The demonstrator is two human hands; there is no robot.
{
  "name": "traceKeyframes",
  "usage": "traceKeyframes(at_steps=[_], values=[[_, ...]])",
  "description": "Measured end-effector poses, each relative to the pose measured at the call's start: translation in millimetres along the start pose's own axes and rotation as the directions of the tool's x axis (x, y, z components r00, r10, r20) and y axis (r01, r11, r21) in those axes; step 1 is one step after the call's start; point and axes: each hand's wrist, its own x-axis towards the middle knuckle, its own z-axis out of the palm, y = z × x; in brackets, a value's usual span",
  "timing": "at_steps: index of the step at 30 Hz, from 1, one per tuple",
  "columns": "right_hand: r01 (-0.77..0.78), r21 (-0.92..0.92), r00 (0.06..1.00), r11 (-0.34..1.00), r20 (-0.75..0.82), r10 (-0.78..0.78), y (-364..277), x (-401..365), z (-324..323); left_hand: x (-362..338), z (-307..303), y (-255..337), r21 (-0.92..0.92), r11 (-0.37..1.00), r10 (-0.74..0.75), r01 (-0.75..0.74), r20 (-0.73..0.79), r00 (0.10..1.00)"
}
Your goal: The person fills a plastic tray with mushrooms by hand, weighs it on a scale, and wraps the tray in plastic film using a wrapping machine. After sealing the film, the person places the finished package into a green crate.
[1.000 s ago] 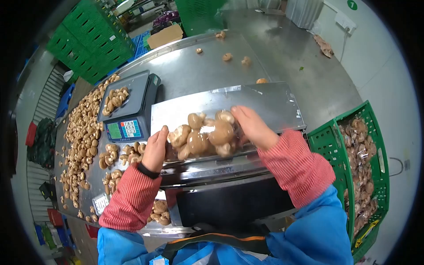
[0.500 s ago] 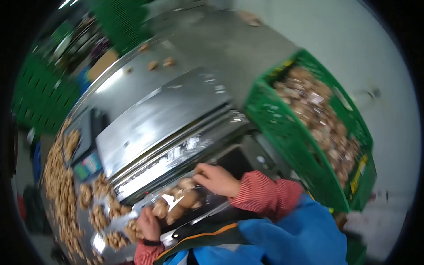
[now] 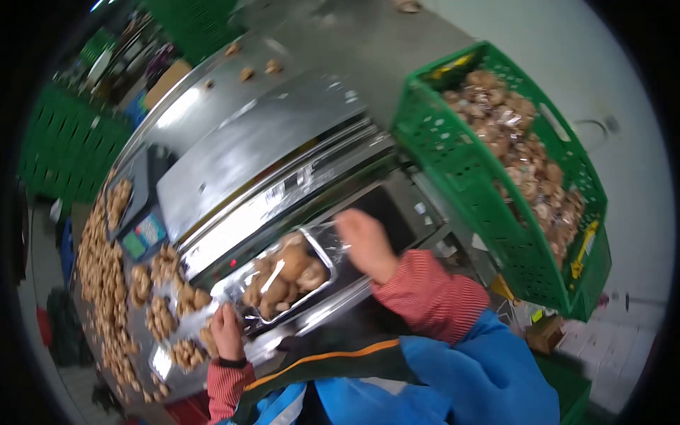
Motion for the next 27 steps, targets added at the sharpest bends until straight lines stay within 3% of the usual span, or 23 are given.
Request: traceKeyframes(at_steps=[1, 4, 7, 10, 12, 15, 16, 17, 18, 19, 20, 22, 23, 25, 26, 27], values=[[-0.136, -0.013, 0.991, 0.991, -0.006, 0.136, -19, -6, -7, -5, -4, 5, -0.042, 0.999, -0.016, 0.015, -0.021, 1.0], [-0.15, -0.037, 0.989, 0.988, -0.022, 0.149, -21, -29, -40, -39, -26, 7, -0.133, 0.99, -0.054, 0.049, -0.037, 0.998], [-0.217, -0.247, 0.976, 0.944, -0.044, 0.213, -18, -61, -68, -67, -34, -9, -0.168, 0.974, -0.164, 0.153, -0.052, 0.985], [-0.293, -0.284, 0.956, 0.913, -0.082, 0.282, 7, -84, -87, -84, -37, -66, -0.205, 0.938, -0.297, 0.279, -0.059, 0.953], [-0.292, -0.341, 0.956, 0.893, -0.103, 0.274, 29, -96, -85, -84, -32, -87, -0.25, 0.863, -0.432, 0.44, 0.09, 0.898], [-0.221, -0.468, 0.974, 0.856, -0.07, 0.214, 62, -116, -58, -73, -1, -113, 0.046, 0.916, -0.39, 0.398, 0.325, 0.861], [-0.13, -0.461, 0.99, 0.878, -0.008, 0.142, 83, -120, -44, -64, 11, -123, 0.114, 0.927, -0.371, 0.358, 0.424, 0.826], [-0.299, -0.336, 0.927, 0.893, 0.119, 0.355, 95, -120, -32, -52, 29, -118, 0.065, 0.996, -0.081, 0.056, 0.512, 0.855], [-0.335, -0.087, 0.907, 0.938, 0.239, 0.346, 79, -118, -15, -39, 48, -111, -0.01, 0.969, 0.206, -0.246, 0.579, 0.789], [-0.412, 0.177, 0.873, 0.894, 0.356, 0.332, 63, -115, 2, -36, 58, -93, 0.033, 0.781, 0.502, -0.623, 0.56, 0.659], [-0.508, 0.38, 0.827, 0.773, 0.467, 0.314, 46, -112, 20, -37, 64, -72, 0.08, 0.449, 0.721, -0.89, 0.556, 0.414], [-0.072, 0.162, 0.893, 0.984, 0.45, -0.009, 37, -109, 23, -46, 72, -53, 0.08, 0.409, 0.769, -0.909, 0.506, 0.391], [0.166, 0.039, 0.868, 0.985, 0.469, -0.165, 35, -108, 22, -45, 68, -40, -0.011, 0.505, 0.734, -0.863, 0.531, 0.423], [0.589, -0.188, 0.722, 0.786, 0.558, -0.409, 32, -113, 22, -43, 61, 4, -0.175, 0.679, 0.657, -0.713, 0.577, 0.485], [0.878, -0.42, 0.443, 0.23, 0.529, -0.724, 44, -115, 38, -42, 53, 9, -0.133, 0.59, 0.683, -0.796, 0.609, 0.404], [0.6, -0.75, 0.084, -0.279, 0.405, -0.91, 56, -117, 53, -58, 66, 31, 0.095, 0.539, 0.767, -0.837, 0.356, 0.534]])
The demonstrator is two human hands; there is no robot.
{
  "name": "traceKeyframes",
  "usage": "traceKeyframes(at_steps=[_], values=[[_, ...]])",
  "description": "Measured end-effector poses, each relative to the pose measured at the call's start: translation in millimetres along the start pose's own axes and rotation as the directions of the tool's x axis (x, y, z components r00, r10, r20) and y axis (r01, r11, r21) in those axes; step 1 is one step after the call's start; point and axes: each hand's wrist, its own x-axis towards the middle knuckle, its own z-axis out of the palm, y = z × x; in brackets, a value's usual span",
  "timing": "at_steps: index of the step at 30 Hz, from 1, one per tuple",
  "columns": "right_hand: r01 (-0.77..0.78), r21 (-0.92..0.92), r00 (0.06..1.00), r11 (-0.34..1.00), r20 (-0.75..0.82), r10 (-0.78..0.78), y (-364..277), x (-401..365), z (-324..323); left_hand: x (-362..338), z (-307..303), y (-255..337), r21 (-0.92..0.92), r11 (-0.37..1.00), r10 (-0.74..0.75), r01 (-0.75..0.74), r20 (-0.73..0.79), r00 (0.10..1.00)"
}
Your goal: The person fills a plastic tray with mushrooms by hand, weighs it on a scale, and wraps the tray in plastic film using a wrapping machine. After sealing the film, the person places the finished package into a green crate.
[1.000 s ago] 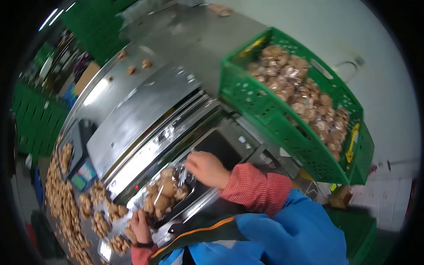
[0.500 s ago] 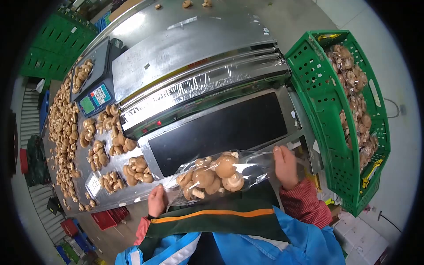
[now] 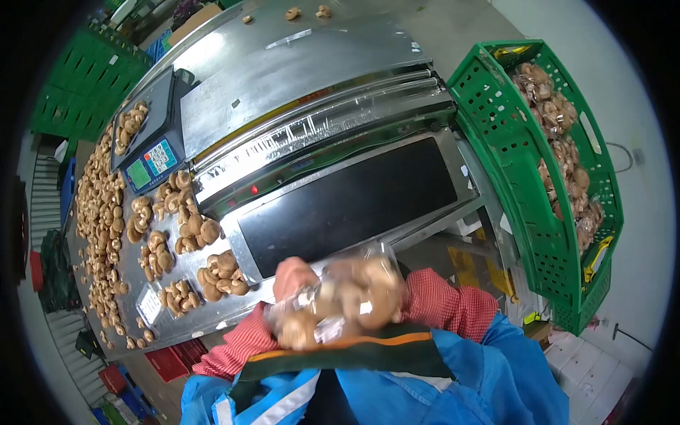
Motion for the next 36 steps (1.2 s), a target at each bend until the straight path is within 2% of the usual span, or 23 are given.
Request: traceKeyframes(at_steps=[1, 2, 4, 5, 6, 7, 8, 10, 11, 13, 14, 16, 17, 19, 23, 26, 27, 29, 31, 32, 34, 35, 36], values=[[0.188, -0.5, 0.931, 0.845, -0.182, -0.315, -9, 4, 0, 1, -1, 12, 0.101, 0.995, 0.035, -0.023, -0.116, 0.993], [-0.015, -0.874, 0.735, 0.487, -0.339, -0.587, -18, 7, 1, 11, -15, 21, 0.137, 0.964, 0.239, -0.227, -0.082, 0.968], [0.117, -0.898, 0.764, 0.425, -0.192, -0.616, 8, 79, -38, 27, -28, 21, 0.051, 0.827, 0.562, -0.56, -0.05, 0.825], [0.118, -0.984, 0.726, 0.133, -0.006, -0.688, 11, 89, -43, 27, -45, 15, -0.121, 0.847, 0.528, -0.517, 0.304, 0.793], [0.082, -0.982, 0.658, -0.169, 0.181, -0.731, 14, 98, -48, 28, -51, 11, -0.33, 0.922, 0.337, -0.204, 0.422, 0.842], [-0.213, -0.762, 0.582, -0.612, 0.404, -0.706, 17, 82, -58, 28, -55, 9, -0.459, 0.875, 0.163, 0.15, 0.573, 0.803], [-0.492, -0.299, 0.573, -0.818, 0.597, -0.562, 19, 65, -68, 14, -59, 7, -0.669, 0.537, -0.031, 0.514, 0.593, 0.804], [-0.684, 0.193, 0.549, -0.703, 0.771, -0.323, 21, 48, -77, 10, -70, 43, -0.706, 0.226, -0.065, 0.671, 0.677, 0.733], [-0.704, 0.126, 0.455, -0.699, 0.836, -0.307, 22, 41, -83, 14, -71, 52, -0.673, 0.461, 0.039, 0.579, 0.667, 0.744], [-0.725, -0.003, 0.255, -0.689, 0.928, -0.273, 33, 31, -90, -11, -56, 30, -0.475, 0.379, -0.309, 0.794, 0.744, 0.592], [-0.717, -0.068, 0.149, -0.694, 0.957, -0.248, 38, 28, -94, -10, -43, 28, -0.588, 0.211, -0.355, 0.78, 0.697, 0.622], [-0.424, -0.099, 0.115, -0.9, 0.98, -0.162, 56, 38, -94, -7, -16, 17, -0.711, 0.098, -0.443, 0.697, 0.596, 0.67], [-0.106, -0.071, 0.174, -0.992, 0.981, -0.088, 70, 47, -93, 6, -6, 25, -0.739, 0.076, -0.468, 0.67, 0.567, 0.678], [-0.111, 0.166, 0.252, -0.98, 0.958, 0.134, 91, 41, -99, 41, 16, 42, -0.782, 0.087, -0.396, 0.617, 0.541, 0.742], [0.001, 0.553, 0.153, -0.833, 0.823, 0.547, 180, 67, -117, 116, 79, 78, -0.829, 0.229, -0.235, 0.509, 0.461, 0.856], [-0.153, 0.738, 0.136, -0.658, 0.675, 0.725, 242, 76, -142, 173, 138, 110, -0.847, 0.308, -0.169, 0.433, 0.4, 0.901], [-0.322, 0.755, 0.002, -0.572, 0.604, 0.797, 262, 84, -145, 188, 157, 122, -0.833, 0.343, -0.139, 0.435, 0.413, 0.9], [-0.425, 0.706, -0.01, -0.566, 0.621, 0.784, 323, 56, -162, 212, 197, 137, -0.812, 0.455, 0.004, 0.366, 0.413, 0.911], [-0.378, 0.721, -0.06, -0.581, 0.607, 0.792, 389, 12, -174, 227, 216, 154, -0.783, 0.407, -0.036, 0.47, 0.501, 0.865], [-0.458, 0.714, -0.135, -0.529, 0.532, 0.836, 432, -23, -177, 228, 221, 156, -0.8, 0.384, -0.041, 0.461, 0.484, 0.874], [-0.703, 0.603, -0.273, -0.376, 0.259, 0.927, 506, -88, -178, 218, 224, 141, -0.771, 0.371, 0.011, 0.517, 0.56, 0.828], [-0.84, 0.464, -0.29, -0.281, 0.054, 0.955, 535, -114, -177, 213, 224, 131, -0.756, 0.367, 0.034, 0.541, 0.593, 0.805], [-0.935, 0.274, -0.237, -0.227, -0.007, 0.971, 565, -146, -175, 207, 222, 124, -0.73, 0.369, 0.021, 0.575, 0.625, 0.78]])
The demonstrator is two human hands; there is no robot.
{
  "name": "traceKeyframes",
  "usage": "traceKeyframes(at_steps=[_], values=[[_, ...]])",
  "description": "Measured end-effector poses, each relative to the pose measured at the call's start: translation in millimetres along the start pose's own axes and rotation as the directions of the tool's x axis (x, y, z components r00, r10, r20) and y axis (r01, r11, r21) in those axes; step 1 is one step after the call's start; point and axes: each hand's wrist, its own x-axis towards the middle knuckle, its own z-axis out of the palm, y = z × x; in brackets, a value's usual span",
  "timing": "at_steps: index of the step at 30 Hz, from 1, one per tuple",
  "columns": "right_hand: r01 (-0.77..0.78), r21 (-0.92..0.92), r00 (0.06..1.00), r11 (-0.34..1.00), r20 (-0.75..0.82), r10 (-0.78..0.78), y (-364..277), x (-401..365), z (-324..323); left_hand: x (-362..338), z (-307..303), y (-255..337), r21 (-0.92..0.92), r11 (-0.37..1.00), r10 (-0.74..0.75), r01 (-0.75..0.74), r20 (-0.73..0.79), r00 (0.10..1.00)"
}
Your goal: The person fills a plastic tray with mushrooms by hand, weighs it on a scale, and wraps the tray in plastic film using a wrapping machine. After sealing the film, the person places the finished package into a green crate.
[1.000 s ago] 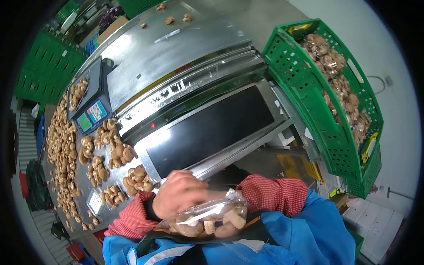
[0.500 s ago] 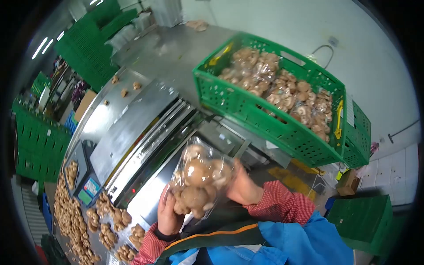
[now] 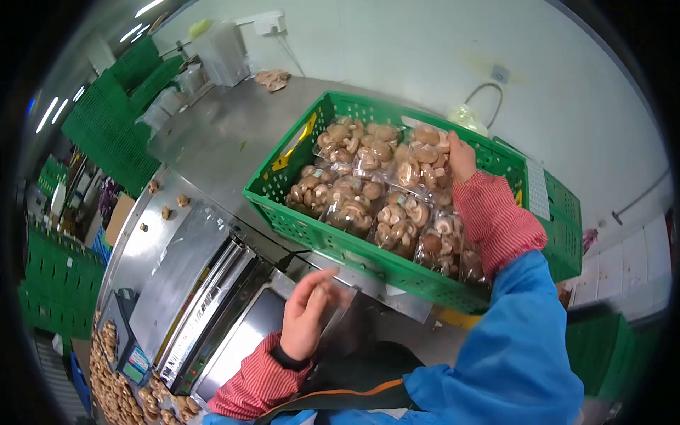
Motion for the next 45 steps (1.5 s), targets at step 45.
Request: traceKeyframes(at_steps=[45], values=[[0.85, 0.477, -0.499, 0.224, 0.866, 0.048, -4, -805, 344, -591, -250, -54, 0.081, 0.263, 0.194, 0.961, -0.98, 0.03]])
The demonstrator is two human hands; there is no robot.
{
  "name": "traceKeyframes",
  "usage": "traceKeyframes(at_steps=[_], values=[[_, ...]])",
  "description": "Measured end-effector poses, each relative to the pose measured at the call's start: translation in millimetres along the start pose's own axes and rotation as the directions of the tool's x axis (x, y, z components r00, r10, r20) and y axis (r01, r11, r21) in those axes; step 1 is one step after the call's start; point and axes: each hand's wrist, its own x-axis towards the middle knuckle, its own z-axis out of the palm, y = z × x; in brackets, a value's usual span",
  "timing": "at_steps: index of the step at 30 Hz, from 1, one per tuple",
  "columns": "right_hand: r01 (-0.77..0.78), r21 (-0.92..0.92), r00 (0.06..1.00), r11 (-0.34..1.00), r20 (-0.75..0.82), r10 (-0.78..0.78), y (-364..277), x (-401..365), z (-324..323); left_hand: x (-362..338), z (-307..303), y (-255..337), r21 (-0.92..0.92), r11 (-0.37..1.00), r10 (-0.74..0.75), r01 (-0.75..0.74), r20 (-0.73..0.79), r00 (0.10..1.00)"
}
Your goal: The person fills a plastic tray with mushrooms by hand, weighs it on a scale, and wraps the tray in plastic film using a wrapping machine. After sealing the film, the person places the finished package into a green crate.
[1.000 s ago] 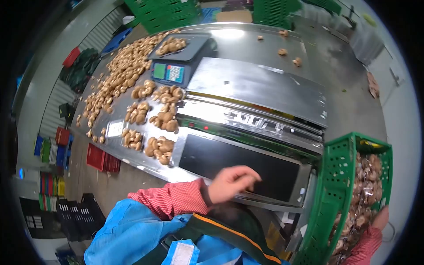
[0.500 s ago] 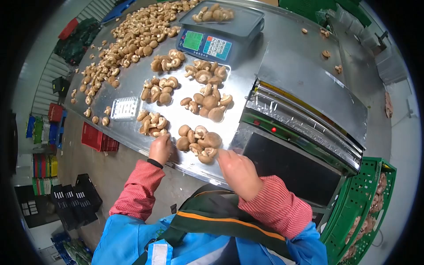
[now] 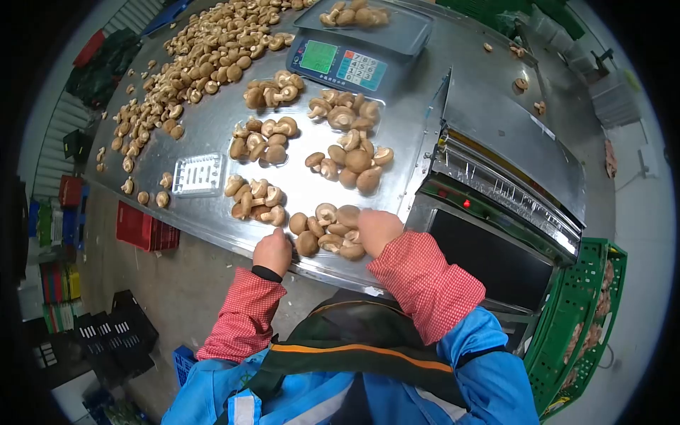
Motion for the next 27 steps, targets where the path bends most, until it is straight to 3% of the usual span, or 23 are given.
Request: traceKeyframes(at_steps=[3, 5, 7, 9, 12, 15, 17, 18, 20, 22, 24, 27], values=[[-0.113, 0.126, 0.991, 0.986, 0.09, 0.102, 6, 17, 8, 0, 0, -5, -0.078, 0.997, -0.007, 0.004, -0.027, 1.0], [-0.287, 0.311, 0.946, 0.906, 0.241, 0.217, 8, 27, 6, 0, 3, -10, -0.131, 0.991, -0.002, -0.005, -0.05, 0.999], [-0.352, 0.408, 0.926, 0.842, 0.282, 0.25, 10, 31, 9, -1, 1, -14, -0.197, 0.98, 0.007, -0.022, -0.079, 0.997], [-0.306, 0.444, 0.95, 0.842, 0.202, 0.239, 10, 30, 8, -5, -5, -15, -0.275, 0.96, 0.024, -0.054, -0.111, 0.994], [-0.35, 0.614, 0.937, 0.707, 0.222, 0.271, 5, 18, -27, -11, -32, -12, -0.371, 0.92, 0.061, -0.127, -0.186, 0.981], [-0.219, 0.783, 0.969, 0.583, 0.103, 0.226, 18, 6, -72, -11, -78, 10, -0.635, 0.772, 0.023, -0.032, -0.024, 0.999], [-0.123, 0.851, 0.979, 0.51, 0.021, 0.202, 36, -10, -125, -1, -107, 42, -0.7, 0.714, 0.08, -0.009, 0.069, 0.994], [-0.197, 0.872, 0.967, 0.448, 0.098, 0.235, 58, -10, -138, 9, -117, 59, -0.729, 0.683, 0.139, -0.038, 0.078, 0.987], [-0.178, 0.909, 0.96, 0.377, 0.076, 0.27, 106, -20, -174, 29, -142, 113, -0.697, 0.708, 0.25, -0.111, 0.101, 0.963], [-0.134, 0.897, 0.936, 0.422, -0.025, 0.35, 162, -32, -198, 60, -146, 175, -0.702, 0.68, 0.386, -0.212, 0.096, 0.918], [-0.13, 0.876, 0.891, 0.463, -0.102, 0.443, 219, -43, -215, 98, -131, 232, -0.775, 0.559, 0.512, -0.296, 0.041, 0.858], [-0.123, 0.891, 0.844, 0.437, -0.138, 0.518, 296, -59, -226, 156, -102, 313, -0.462, 0.656, 0.625, -0.597, -0.112, 0.773]])
